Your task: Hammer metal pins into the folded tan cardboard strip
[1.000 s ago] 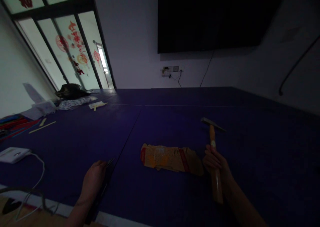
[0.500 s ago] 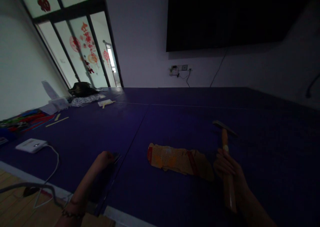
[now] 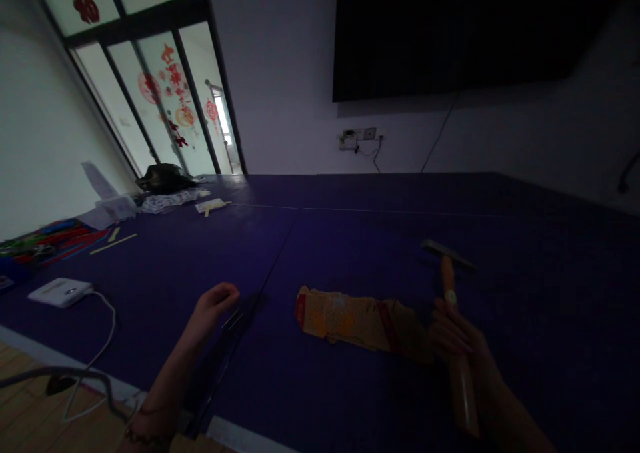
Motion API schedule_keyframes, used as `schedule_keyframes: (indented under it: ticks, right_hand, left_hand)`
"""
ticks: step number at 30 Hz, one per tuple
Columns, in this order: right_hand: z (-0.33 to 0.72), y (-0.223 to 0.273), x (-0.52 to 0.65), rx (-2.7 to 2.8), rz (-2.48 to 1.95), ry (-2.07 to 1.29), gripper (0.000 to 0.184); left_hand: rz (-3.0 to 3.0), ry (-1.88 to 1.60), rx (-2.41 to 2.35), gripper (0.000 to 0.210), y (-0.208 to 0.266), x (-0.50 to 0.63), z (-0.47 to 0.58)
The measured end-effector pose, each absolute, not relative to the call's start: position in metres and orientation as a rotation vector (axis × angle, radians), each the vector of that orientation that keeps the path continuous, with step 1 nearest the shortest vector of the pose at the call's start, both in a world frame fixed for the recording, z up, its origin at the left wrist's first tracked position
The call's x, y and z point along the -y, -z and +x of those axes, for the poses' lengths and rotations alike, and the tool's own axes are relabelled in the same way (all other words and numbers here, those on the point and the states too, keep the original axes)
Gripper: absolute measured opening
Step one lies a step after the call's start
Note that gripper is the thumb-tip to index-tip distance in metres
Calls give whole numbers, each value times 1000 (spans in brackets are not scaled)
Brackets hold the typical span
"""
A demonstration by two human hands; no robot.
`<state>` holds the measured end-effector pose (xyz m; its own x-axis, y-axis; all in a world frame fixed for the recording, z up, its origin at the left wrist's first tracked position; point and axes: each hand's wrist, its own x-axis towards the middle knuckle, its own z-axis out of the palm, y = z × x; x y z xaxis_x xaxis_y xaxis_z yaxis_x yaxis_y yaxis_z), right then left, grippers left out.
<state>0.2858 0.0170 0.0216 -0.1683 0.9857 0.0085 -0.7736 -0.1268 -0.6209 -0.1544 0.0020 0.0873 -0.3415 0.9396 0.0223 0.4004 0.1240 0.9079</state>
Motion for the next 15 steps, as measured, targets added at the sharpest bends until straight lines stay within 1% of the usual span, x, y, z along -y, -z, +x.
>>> schedule_keyframes:
  ticks: [2,5,7,12,15]
  right_hand:
    - [284,-23,-16,607,-490,-1690,29]
    - [282,-23,-17,637,-460,-1733,30]
    - [282,-20,-18,651,-399,-1747,31]
    - [283,-15,-23,728,-361,-1776,24]
    - [282,-15,-25,791,-371,-1782,30]
  left_hand:
    - [1294,-1334,-1606,37,-94,2,-139]
    - [1325,-1354,-1370,45,-101,6,-118]
    - [1350,-1333,-1290,43,-103,5,-106]
    - [1435,-1292,-1166,39,-99,-4,-77]
    - [1498,-1219,-1134,33,-92,-12,-56]
